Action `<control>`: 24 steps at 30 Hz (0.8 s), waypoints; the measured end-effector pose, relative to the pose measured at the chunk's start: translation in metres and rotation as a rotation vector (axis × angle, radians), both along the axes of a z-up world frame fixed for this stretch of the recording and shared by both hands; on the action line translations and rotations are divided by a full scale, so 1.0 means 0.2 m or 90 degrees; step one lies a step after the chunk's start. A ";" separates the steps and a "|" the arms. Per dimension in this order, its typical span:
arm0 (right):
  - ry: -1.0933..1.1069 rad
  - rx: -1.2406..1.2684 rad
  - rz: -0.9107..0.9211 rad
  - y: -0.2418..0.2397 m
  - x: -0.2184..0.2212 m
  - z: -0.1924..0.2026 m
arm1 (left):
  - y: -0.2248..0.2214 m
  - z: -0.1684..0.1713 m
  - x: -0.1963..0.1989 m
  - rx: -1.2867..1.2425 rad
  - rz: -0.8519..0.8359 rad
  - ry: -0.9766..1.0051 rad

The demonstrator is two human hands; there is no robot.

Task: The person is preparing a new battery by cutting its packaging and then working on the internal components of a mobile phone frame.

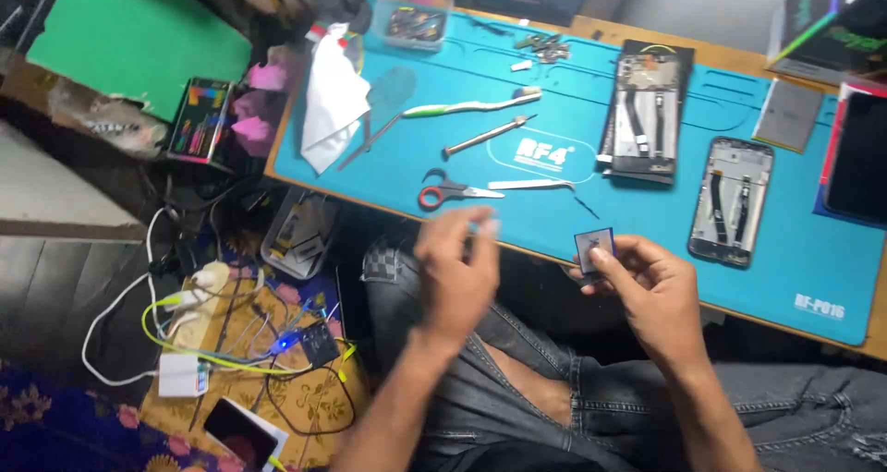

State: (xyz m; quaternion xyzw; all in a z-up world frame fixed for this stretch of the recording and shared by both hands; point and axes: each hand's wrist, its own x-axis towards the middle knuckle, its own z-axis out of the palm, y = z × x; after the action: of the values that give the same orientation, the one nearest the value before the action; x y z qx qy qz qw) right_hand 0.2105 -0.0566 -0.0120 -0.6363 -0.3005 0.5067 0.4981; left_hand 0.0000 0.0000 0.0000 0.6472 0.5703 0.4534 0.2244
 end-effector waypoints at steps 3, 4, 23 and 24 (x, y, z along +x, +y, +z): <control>-0.031 0.010 -0.005 0.02 0.05 -0.02 | 0.19 -0.16 -0.22 0.083 -0.075 0.305; -0.034 0.010 -0.016 0.02 0.06 -0.02 | 0.24 -0.19 -0.28 0.086 -0.085 0.302; 0.188 -0.044 -0.113 0.05 0.19 0.08 | 0.12 0.04 -0.29 -0.459 -0.196 -0.120; 0.180 -0.040 -0.099 0.05 0.19 0.06 | 0.08 0.05 -0.20 -0.482 -0.217 -0.162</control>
State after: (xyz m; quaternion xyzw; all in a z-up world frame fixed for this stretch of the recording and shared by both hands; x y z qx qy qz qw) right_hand 0.2488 -0.0475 0.0001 -0.5954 -0.1609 0.5602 0.5530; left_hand -0.0404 0.0153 0.0108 0.5430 0.5490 0.2453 0.5861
